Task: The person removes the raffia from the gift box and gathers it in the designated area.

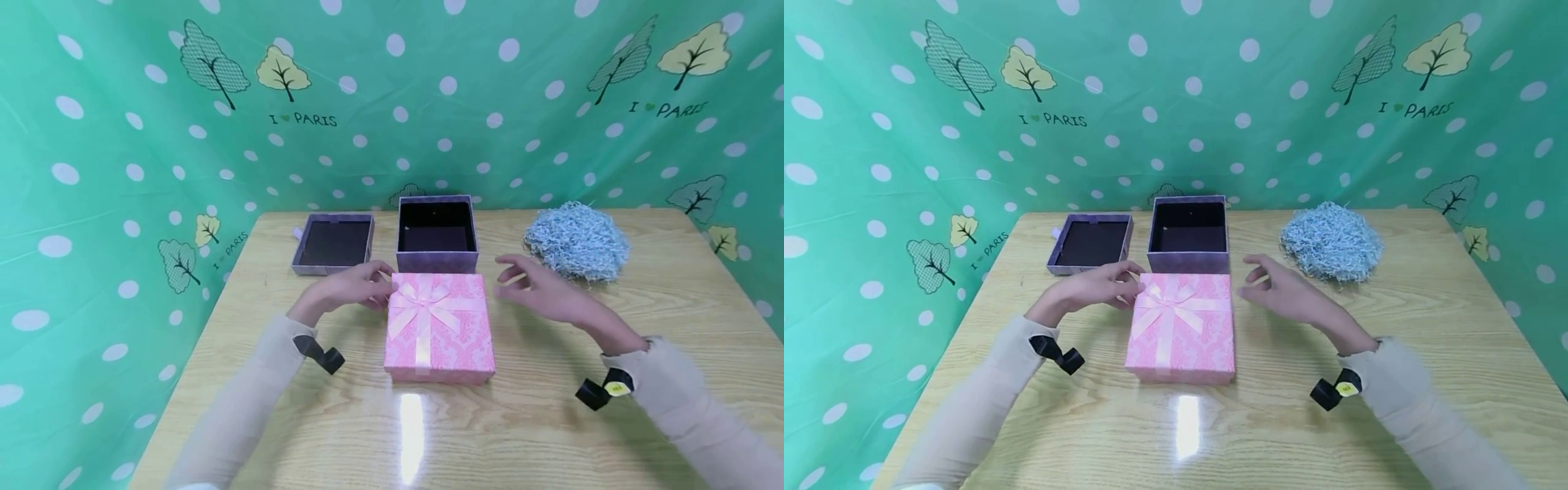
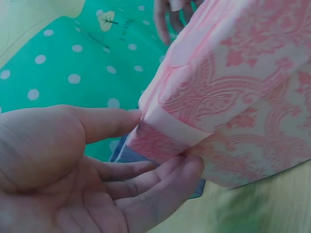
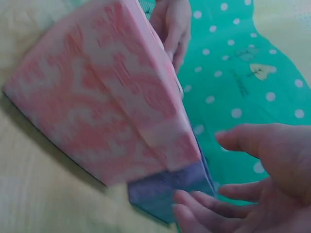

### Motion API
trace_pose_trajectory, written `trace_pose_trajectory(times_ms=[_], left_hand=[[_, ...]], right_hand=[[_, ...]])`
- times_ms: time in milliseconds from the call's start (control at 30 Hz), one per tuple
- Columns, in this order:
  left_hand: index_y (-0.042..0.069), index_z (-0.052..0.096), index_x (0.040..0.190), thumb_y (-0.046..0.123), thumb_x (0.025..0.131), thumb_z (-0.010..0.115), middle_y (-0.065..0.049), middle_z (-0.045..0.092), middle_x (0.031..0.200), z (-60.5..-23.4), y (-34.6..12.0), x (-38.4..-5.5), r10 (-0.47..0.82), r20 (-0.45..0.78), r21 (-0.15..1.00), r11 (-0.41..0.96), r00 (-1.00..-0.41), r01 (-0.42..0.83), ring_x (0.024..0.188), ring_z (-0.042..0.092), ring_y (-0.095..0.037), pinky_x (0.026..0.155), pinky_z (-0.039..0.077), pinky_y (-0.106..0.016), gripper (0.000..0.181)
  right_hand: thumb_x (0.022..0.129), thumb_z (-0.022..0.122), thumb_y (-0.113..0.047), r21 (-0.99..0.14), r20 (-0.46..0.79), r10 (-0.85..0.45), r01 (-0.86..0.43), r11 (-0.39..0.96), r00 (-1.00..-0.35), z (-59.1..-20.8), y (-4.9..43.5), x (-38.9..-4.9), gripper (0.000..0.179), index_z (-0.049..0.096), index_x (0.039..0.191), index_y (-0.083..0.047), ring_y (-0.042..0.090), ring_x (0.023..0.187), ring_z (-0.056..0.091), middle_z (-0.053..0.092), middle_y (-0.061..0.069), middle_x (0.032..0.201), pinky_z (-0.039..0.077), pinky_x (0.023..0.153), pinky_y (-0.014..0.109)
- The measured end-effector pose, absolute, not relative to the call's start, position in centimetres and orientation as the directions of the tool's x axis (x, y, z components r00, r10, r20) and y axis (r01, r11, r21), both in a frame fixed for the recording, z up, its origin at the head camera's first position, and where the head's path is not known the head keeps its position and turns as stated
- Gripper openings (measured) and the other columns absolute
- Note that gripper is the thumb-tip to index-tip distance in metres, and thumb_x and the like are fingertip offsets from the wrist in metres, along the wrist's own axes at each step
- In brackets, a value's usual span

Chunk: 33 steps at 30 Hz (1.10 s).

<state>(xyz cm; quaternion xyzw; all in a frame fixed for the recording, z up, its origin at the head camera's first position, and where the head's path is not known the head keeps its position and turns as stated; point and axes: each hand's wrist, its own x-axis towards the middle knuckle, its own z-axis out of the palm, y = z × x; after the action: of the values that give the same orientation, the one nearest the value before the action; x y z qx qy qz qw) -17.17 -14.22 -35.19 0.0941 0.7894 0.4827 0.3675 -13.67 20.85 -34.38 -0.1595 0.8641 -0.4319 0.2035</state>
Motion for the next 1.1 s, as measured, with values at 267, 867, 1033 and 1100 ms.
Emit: trace_pose_trajectory(times_ms=[267, 867, 1033, 1100], left_hand=[[0.015, 0.020, 0.143, 0.017, 0.086, 0.072, -0.016, 0.043, 0.116, -36.4, -14.5, -15.7, 0.552, -0.513, 0.854, 0.409, -0.657, -0.323, 0.095, 0.066, -0.025, 0.091, 0.055, -0.041, 0.077], [0.016, 0.018, 0.143, 0.007, 0.085, 0.071, -0.016, 0.037, 0.118, -36.1, -13.7, -15.0, 0.541, -0.501, 0.863, 0.370, -0.676, -0.344, 0.093, 0.063, -0.025, 0.085, 0.057, -0.039, 0.080], [0.016, 0.020, 0.143, 0.006, 0.085, 0.070, -0.016, 0.039, 0.117, -35.9, -13.6, -15.1, 0.540, -0.496, 0.866, 0.370, -0.680, -0.337, 0.090, 0.066, -0.026, 0.089, 0.055, -0.046, 0.078], [0.015, 0.019, 0.143, 0.005, 0.085, 0.070, -0.016, 0.039, 0.116, -35.7, -13.5, -15.1, 0.543, -0.494, 0.867, 0.367, -0.679, -0.338, 0.090, 0.066, -0.026, 0.091, 0.053, -0.049, 0.078]], right_hand=[[0.095, 0.060, -0.027, -0.898, -0.388, -0.576, 0.153, 0.414, -0.720, -36.2, 19.4, -12.2, 0.080, 0.005, 0.150, -0.009, 0.030, 0.096, 0.064, 0.044, 0.023, 0.119, 0.055, 0.087, 0.048], [0.093, 0.063, -0.020, -0.907, -0.415, -0.568, 0.275, 0.318, -0.711, -36.4, 19.1, -11.6, 0.089, -0.004, 0.152, -0.015, 0.031, 0.089, 0.065, 0.036, 0.021, 0.112, 0.057, 0.081, 0.049], [0.092, 0.064, -0.020, -0.906, -0.414, -0.557, 0.266, 0.329, -0.720, -35.9, 19.1, -11.7, 0.089, -0.002, 0.152, -0.014, 0.029, 0.089, 0.064, 0.037, 0.021, 0.112, 0.057, 0.081, 0.048], [0.092, 0.064, -0.021, -0.905, -0.415, -0.555, 0.264, 0.334, -0.720, -35.7, 19.2, -11.7, 0.089, -0.002, 0.152, -0.014, 0.029, 0.090, 0.064, 0.037, 0.021, 0.112, 0.057, 0.082, 0.048]])
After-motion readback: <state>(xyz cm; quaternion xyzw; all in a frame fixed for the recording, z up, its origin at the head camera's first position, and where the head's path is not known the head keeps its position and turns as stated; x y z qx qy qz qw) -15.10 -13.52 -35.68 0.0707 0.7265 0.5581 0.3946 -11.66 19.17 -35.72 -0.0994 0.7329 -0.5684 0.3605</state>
